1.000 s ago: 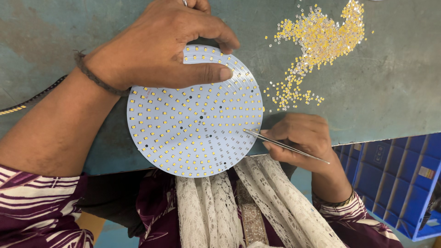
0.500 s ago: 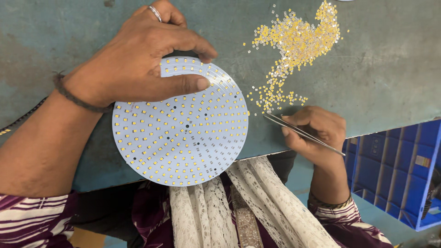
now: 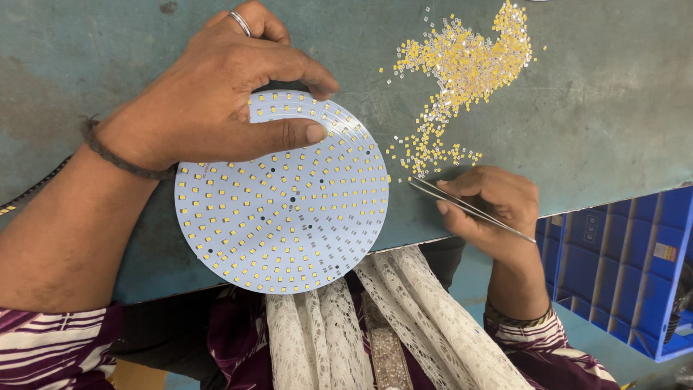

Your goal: The person holds a round LED circuit board steady on the workbench with one hand and uses tweezers to pick small yellow LED components one at a time from a pile on the table, placing them onto the board's pads. The board gradually fills with components as the person works around it.

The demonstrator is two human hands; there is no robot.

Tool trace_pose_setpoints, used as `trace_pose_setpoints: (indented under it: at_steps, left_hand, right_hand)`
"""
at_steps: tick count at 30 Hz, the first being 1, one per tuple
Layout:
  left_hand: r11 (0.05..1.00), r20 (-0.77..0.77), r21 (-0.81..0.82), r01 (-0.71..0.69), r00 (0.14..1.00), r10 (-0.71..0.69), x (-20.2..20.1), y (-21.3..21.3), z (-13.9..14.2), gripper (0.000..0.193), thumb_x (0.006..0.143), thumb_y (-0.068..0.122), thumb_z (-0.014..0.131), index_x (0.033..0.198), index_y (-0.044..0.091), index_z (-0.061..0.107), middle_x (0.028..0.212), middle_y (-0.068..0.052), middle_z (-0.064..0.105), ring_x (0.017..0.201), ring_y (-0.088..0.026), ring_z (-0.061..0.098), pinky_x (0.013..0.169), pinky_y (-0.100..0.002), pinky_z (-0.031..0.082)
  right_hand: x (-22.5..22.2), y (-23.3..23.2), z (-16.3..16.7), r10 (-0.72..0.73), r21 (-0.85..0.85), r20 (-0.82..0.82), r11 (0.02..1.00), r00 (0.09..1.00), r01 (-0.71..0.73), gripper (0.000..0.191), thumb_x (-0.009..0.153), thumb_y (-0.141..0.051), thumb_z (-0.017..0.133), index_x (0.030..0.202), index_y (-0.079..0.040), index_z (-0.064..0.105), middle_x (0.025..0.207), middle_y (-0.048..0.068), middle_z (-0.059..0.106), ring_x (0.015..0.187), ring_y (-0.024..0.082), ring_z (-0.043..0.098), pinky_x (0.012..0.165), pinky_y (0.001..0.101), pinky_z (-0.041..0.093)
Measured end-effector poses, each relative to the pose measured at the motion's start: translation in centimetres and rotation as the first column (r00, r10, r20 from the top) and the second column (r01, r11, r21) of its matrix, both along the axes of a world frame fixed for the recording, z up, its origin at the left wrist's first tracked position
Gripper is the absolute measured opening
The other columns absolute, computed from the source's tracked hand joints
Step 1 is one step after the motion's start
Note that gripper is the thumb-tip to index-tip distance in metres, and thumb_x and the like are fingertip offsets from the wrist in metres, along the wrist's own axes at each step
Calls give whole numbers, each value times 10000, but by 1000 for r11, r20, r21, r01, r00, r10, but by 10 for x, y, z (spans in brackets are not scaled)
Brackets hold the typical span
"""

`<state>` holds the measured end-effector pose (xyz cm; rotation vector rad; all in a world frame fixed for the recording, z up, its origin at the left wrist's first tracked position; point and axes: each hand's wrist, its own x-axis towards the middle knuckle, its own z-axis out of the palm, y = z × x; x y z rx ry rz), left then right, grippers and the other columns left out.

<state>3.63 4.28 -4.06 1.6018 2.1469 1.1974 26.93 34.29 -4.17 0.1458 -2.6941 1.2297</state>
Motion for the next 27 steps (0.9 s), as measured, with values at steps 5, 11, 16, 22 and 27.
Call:
trace_pose_setpoints:
  at_steps: [5,11,16,22,27]
  left_hand:
    - [1000,12,-1,-3,1000,3,0,0,0,507,928,551,743,1193,119,777,1085,-21,765,1091,-266,554,949,-412,473]
    - [1000,-55,31,4,998,-2,-1,1,-2,506,944,546,728,1197,111,777,1098,-34,765,1082,-276,557,954,-431,453]
    - [999,-44,24,24,999,-22,-6,1,-9,538,998,609,690,1165,103,765,1105,-37,753,1037,-249,577,929,-423,441]
    - [999,-54,47,19,998,-17,-6,2,-13,548,989,609,696,1203,109,772,1074,-29,755,1012,-249,578,914,-424,437]
    - [999,-44,30,15,999,-14,-5,2,-12,527,982,595,703,1195,116,769,1089,-27,755,1023,-246,573,913,-420,439]
  right_hand:
    - [3,2,-3,-11,-58,-21,998,1000,10,209,899,-104,824,874,2,645,877,107,710,736,176,722,630,248,533]
    - [0,1,-1,22,-6,-15,1000,1000,-22,191,863,-80,822,856,16,658,842,117,720,681,179,692,608,270,508]
    - [-5,-23,2,120,-47,16,992,993,-120,158,840,-80,813,828,-14,670,834,100,734,692,178,711,617,282,535]
    - [-16,-47,5,295,-38,-38,954,955,-296,161,792,-65,820,867,14,701,802,101,718,682,210,709,612,307,535]
    - [-18,-49,6,316,-30,-51,948,947,-318,159,799,-67,819,862,9,694,803,100,720,686,213,715,607,306,533]
